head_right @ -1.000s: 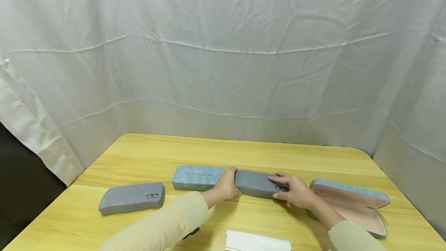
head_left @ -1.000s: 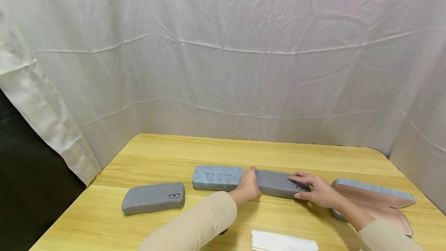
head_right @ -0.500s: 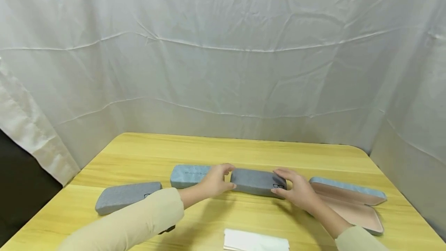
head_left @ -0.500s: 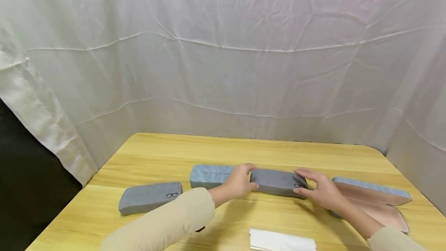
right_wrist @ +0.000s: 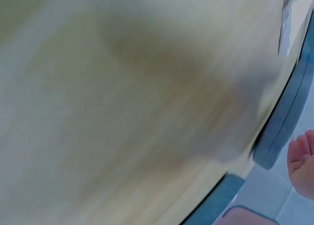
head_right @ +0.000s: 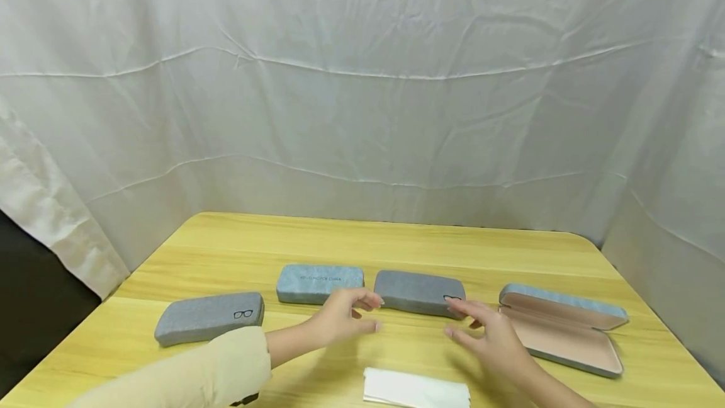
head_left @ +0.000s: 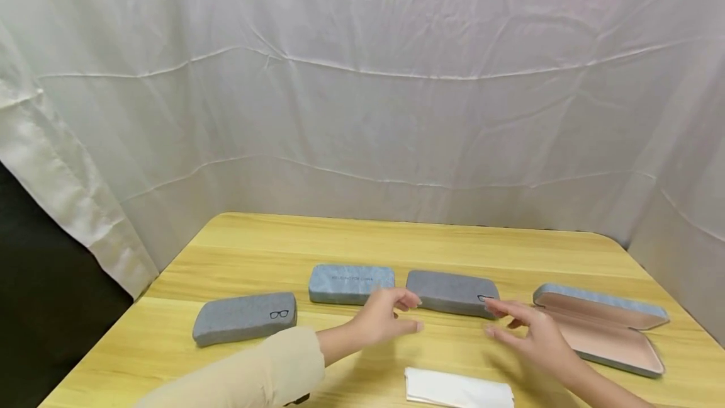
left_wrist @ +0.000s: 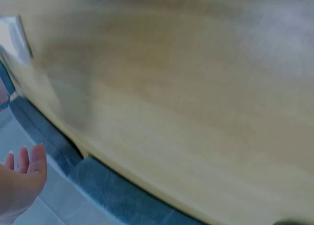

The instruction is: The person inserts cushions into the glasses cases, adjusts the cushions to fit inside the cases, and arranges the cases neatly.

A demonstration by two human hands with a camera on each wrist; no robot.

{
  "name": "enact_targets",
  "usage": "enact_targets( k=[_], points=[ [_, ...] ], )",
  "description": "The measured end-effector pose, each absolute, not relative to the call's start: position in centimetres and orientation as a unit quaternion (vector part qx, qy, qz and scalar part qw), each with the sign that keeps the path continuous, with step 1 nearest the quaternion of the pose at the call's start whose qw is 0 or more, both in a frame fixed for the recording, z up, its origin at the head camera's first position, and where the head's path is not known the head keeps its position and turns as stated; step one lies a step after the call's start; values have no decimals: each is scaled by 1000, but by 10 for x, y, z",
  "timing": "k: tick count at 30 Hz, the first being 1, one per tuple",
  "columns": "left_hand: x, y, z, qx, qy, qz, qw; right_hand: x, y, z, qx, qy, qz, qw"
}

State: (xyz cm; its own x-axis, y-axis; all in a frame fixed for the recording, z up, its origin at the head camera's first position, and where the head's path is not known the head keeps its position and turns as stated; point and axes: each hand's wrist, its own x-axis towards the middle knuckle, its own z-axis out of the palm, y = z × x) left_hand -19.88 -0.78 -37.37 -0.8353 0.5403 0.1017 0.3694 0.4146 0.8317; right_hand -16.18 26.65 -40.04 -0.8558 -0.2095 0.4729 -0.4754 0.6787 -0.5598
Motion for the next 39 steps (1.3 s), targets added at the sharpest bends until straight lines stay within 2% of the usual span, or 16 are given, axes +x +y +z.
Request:
enact_targets(
  k=[4,12,16,20,30,39],
  points=[
    [-188,-11,-380,263,835,472,110,-153,263,-405,200,-891,373,163],
    [-172,-16,-393,262,833,468,136,-141,265,-417,248,-876,410,55],
    [-165,-18,-396,264,833,463,147,-135,266,-421,228,-878,419,-19],
    [-160,-19,-397,261,835,459,153,-129,268,-424,205,-884,415,-66],
    [-154,-20,-400,245,833,465,174,-131,277,-428,267,-841,459,-106],
    [-154,-15,-402,256,833,454,185,-136,274,-427,362,-828,422,-70]
  ],
)
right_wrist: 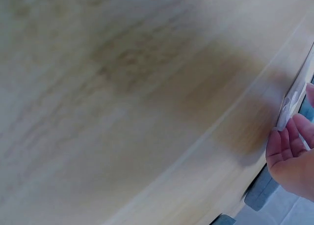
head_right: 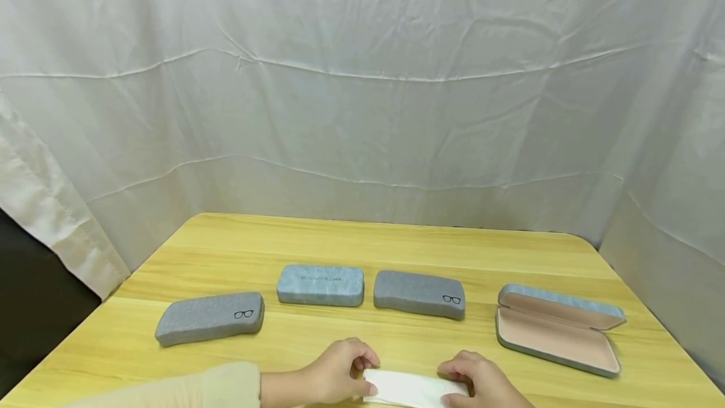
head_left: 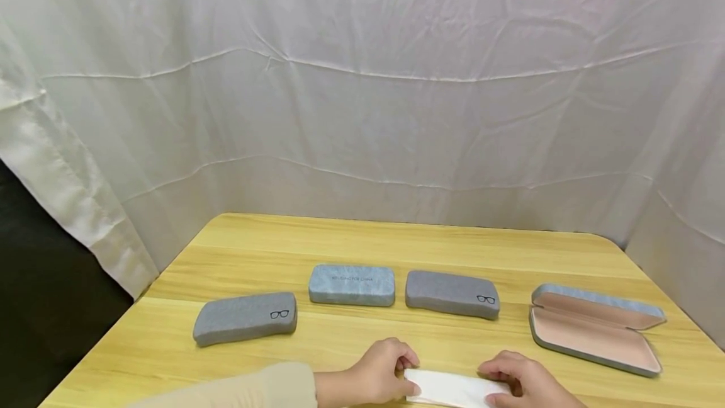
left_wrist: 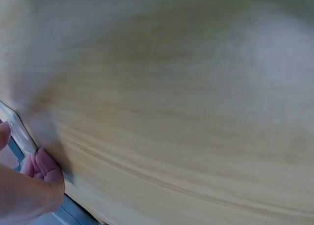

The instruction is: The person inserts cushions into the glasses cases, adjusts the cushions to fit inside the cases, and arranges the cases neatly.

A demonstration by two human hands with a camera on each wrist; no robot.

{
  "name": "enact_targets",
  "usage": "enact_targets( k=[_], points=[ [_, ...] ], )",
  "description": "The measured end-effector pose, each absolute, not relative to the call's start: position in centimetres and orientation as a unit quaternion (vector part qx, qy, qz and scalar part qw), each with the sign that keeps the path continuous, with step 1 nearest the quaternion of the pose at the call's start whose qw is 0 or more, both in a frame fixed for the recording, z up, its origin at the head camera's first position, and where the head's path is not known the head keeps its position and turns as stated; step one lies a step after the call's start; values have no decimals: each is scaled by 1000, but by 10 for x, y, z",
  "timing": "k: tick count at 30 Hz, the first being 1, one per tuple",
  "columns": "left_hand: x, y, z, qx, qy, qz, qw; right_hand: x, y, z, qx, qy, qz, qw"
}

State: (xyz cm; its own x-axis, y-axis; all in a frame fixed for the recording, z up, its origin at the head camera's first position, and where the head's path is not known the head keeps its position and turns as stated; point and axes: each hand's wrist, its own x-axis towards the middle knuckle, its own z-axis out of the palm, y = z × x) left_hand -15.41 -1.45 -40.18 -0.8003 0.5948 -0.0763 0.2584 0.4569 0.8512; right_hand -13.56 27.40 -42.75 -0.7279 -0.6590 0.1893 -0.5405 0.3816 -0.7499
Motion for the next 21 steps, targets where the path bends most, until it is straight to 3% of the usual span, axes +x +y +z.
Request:
enact_targets(
  k=[6,16,21],
  points=[
    [-153,-11,-402,268,853,418,163,-138,276,-427,-397,825,-398,65],
    [-154,-9,-401,282,880,356,139,-139,276,-425,-344,834,-410,134],
    [-156,-8,-397,275,875,361,168,-138,278,-421,-325,836,-415,154]
  ],
)
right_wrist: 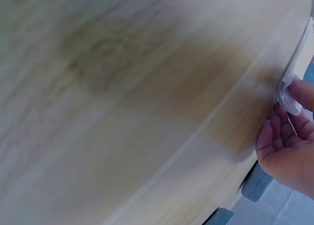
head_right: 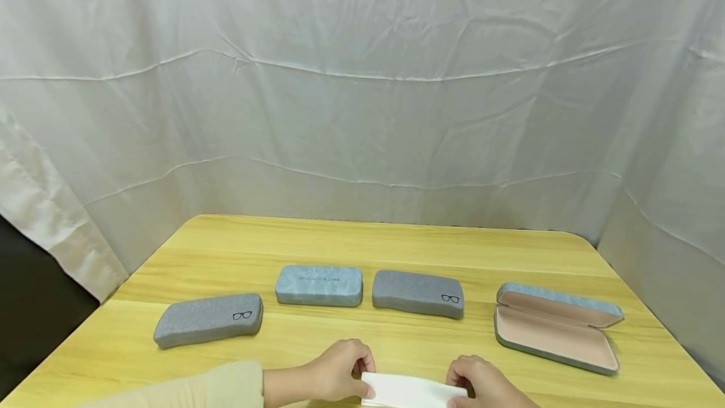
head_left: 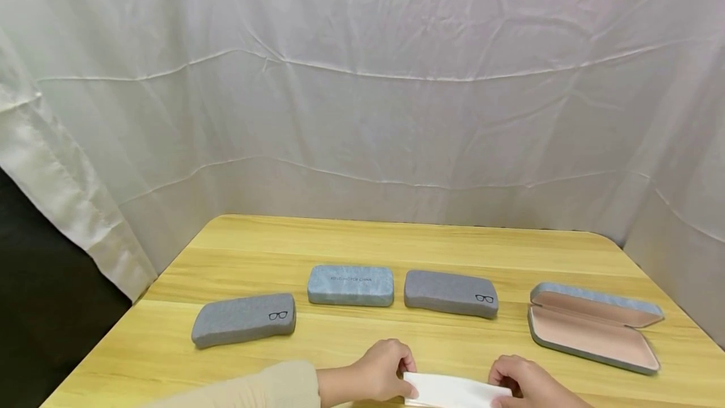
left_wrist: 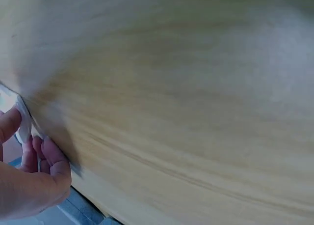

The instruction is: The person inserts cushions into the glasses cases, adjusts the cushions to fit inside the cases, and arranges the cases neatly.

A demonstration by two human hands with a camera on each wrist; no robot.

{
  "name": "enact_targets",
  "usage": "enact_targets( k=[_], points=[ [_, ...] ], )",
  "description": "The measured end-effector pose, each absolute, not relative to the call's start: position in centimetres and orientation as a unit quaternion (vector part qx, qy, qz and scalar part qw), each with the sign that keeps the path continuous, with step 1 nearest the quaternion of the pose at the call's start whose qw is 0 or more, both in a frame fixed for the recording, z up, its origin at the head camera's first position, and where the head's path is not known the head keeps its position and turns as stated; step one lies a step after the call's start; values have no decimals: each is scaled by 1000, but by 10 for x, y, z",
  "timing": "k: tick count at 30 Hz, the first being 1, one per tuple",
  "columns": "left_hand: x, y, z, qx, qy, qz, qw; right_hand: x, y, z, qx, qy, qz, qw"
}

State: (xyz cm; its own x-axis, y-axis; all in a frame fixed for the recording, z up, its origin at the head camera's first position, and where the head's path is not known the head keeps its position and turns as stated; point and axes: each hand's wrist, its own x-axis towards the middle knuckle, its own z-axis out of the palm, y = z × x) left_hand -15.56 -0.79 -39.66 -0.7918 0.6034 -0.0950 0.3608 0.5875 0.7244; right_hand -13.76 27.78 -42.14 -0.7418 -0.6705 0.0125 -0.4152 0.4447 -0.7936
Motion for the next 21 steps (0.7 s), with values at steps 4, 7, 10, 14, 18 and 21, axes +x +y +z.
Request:
enact_targets(
  k=[4,7,10,14,18,21],
  points=[
    [-160,-5,-390,256,854,404,208,-135,280,-417,-264,834,-447,187],
    [-164,-1,-385,239,838,437,223,-135,282,-413,-243,825,-472,193],
    [-167,4,-382,214,821,477,229,-136,286,-410,-252,806,-501,188],
    [-170,9,-380,182,802,525,220,-136,292,-407,-248,792,-532,171],
    [-173,13,-379,171,791,549,209,-135,296,-403,-222,818,-515,130],
    [-176,17,-378,169,782,565,205,-135,298,-400,-211,838,-494,96]
  ],
)
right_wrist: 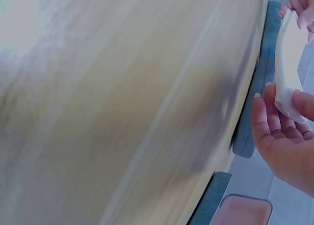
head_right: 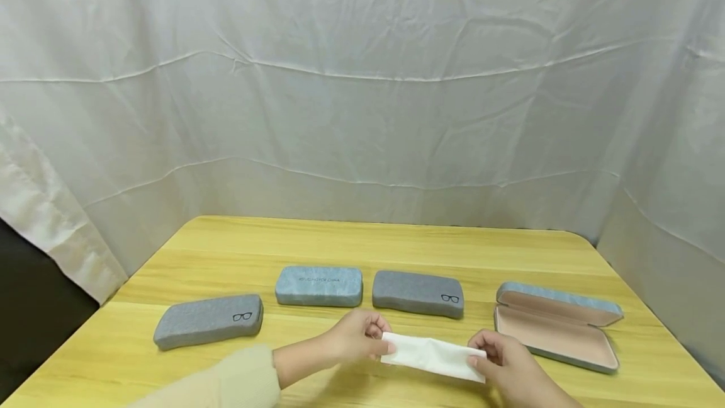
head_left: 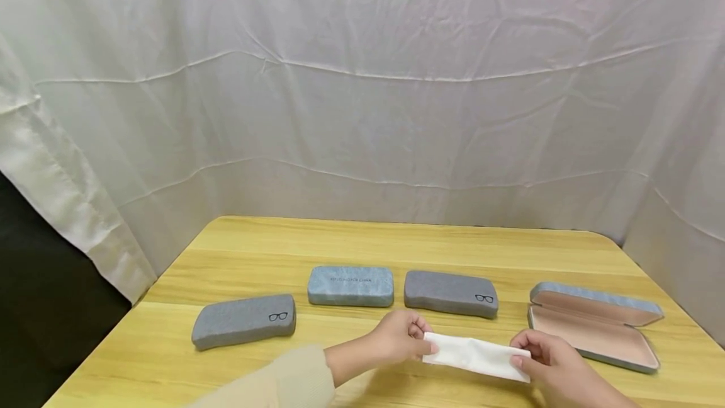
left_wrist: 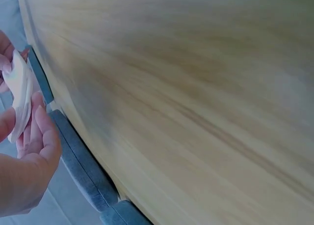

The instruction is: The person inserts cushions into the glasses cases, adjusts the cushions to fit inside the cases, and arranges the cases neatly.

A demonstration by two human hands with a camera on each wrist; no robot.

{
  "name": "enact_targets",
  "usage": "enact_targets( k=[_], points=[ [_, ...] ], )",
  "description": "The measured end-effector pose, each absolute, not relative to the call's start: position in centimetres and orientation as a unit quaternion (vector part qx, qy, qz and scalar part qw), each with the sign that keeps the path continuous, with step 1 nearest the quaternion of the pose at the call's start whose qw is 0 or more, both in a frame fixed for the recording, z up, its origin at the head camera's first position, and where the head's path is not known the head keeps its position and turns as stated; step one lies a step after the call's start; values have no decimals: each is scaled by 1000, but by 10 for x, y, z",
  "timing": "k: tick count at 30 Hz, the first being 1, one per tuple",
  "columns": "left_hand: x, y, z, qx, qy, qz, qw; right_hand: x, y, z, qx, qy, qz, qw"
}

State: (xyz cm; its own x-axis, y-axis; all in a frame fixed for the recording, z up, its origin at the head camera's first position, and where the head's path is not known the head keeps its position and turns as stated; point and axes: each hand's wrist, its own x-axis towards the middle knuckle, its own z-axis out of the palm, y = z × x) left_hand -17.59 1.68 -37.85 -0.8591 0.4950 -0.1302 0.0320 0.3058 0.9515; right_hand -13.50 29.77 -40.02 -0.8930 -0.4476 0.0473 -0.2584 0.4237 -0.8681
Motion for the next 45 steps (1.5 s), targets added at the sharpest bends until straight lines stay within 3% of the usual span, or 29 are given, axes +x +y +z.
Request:
enact_targets(
  k=[8,15,26,36,45],
  points=[
    [-182,31,-374,169,772,585,183,-134,306,-393,-171,875,-453,17],
    [-186,46,-374,173,771,585,181,-133,317,-386,-67,883,-462,54],
    [-189,72,-380,164,779,585,154,-134,338,-389,-31,888,-456,50],
    [-191,98,-381,170,800,564,117,-130,353,-389,27,932,-358,-52],
    [-194,122,-379,149,819,545,100,-136,379,-394,31,879,-476,7]
  ],
)
